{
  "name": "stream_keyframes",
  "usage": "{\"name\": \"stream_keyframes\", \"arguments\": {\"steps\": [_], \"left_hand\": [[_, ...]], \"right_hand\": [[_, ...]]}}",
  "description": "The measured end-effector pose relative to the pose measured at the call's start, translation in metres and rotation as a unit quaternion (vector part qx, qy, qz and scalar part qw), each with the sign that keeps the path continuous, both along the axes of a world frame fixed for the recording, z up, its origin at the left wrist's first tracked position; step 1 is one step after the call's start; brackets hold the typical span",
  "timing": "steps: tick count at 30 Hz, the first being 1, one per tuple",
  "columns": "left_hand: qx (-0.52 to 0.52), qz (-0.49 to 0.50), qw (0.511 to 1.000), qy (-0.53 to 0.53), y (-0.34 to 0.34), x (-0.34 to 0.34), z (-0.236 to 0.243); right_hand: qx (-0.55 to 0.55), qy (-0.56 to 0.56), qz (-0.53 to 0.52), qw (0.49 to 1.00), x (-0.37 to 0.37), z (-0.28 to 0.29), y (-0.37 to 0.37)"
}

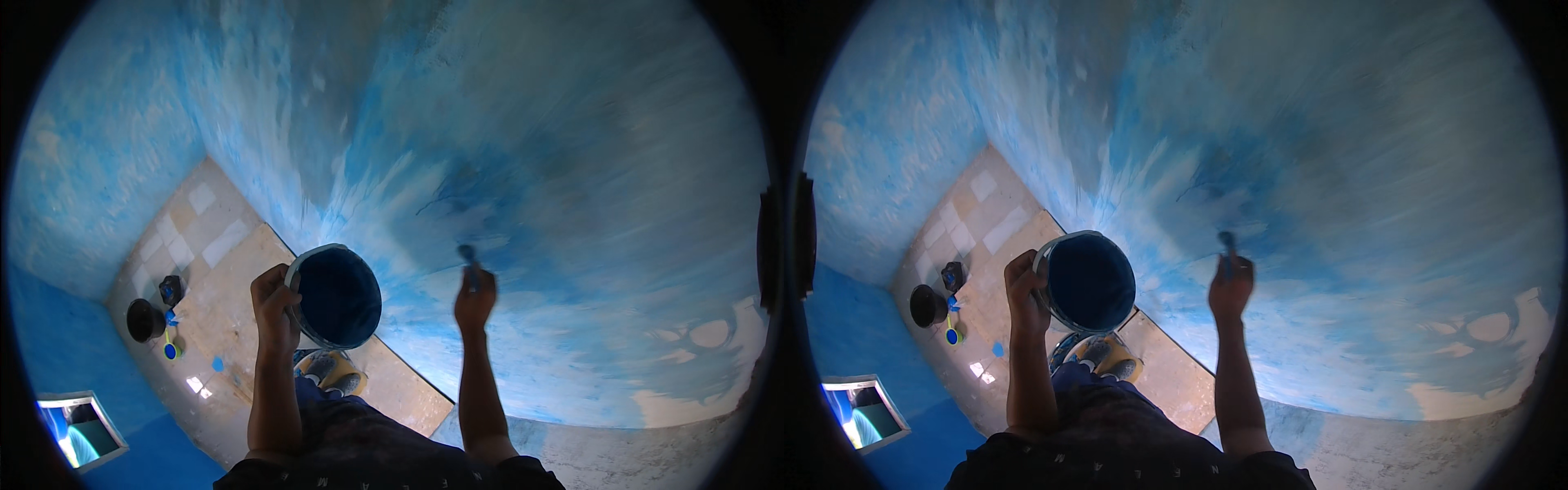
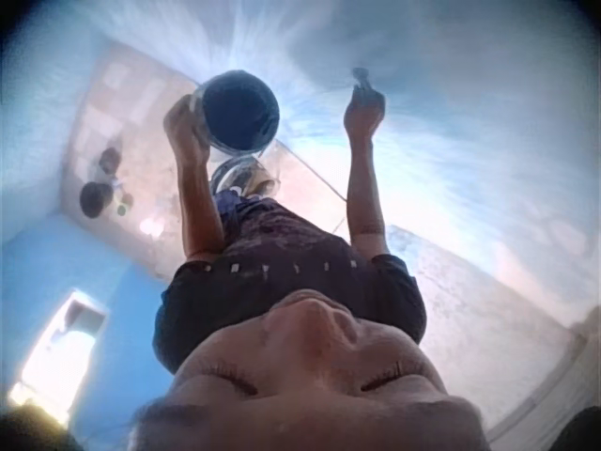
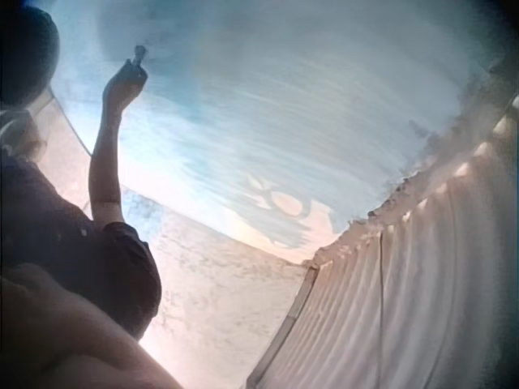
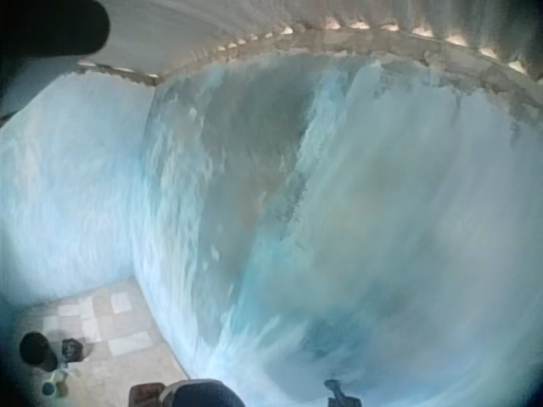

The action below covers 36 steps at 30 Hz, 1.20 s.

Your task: The person paints an interior wall with blue paint using a brush, dipping it into a bucket of paint periodically.

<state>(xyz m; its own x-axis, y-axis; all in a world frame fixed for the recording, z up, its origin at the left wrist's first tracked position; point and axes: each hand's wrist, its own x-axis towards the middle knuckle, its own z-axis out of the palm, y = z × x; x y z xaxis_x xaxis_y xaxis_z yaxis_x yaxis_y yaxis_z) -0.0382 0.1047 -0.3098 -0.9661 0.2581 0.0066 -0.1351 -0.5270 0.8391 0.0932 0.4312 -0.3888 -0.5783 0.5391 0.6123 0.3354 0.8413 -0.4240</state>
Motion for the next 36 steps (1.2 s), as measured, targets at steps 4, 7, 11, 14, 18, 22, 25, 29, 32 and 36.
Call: {"name": "stream_keyframes", "arguments": {"steps": [4,7,11,14,18,22,25,29,32,36], "left_hand": [[0.006,0.000,1.000,0.029,0.003,-0.003,0.016],[0.002,-0.013,1.000,0.017,0.003,-0.004,0.020],[0.025,-0.011,0.999,0.030,0.006,-0.003,0.012],[0.045,0.004,0.999,0.019,0.008,0.000,0.004],[0.031,0.027,0.999,-0.003,0.002,0.001,-0.009],[-0.002,0.049,0.999,0.005,0.000,0.005,-0.009],[0.010,0.029,0.999,-0.008,-0.002,0.001,-0.009],[-0.011,-0.018,1.000,0.006,-0.003,-0.001,0.007],[-0.015,-0.076,0.996,0.042,0.002,0.000,0.027],[-0.015,-0.160,0.984,0.074,0.012,0.002,0.054]], "right_hand": [[0.116,0.201,-0.027,0.972,0.024,0.106,-0.007],[0.163,0.291,-0.022,0.943,0.028,0.117,-0.005],[0.196,0.244,0.024,0.949,0.002,0.084,-0.006],[0.176,0.190,0.055,0.964,-0.042,0.044,-0.020],[0.144,0.088,0.058,0.984,-0.080,-0.017,-0.038],[0.067,-0.017,0.073,0.995,-0.097,-0.067,-0.048],[-0.075,-0.081,0.075,0.991,-0.105,-0.082,-0.042],[-0.338,0.014,0.151,0.929,-0.087,-0.038,-0.035],[-0.447,0.105,0.181,0.870,-0.049,0.031,-0.041],[-0.421,0.276,0.218,0.836,0.017,0.106,-0.061]]}}
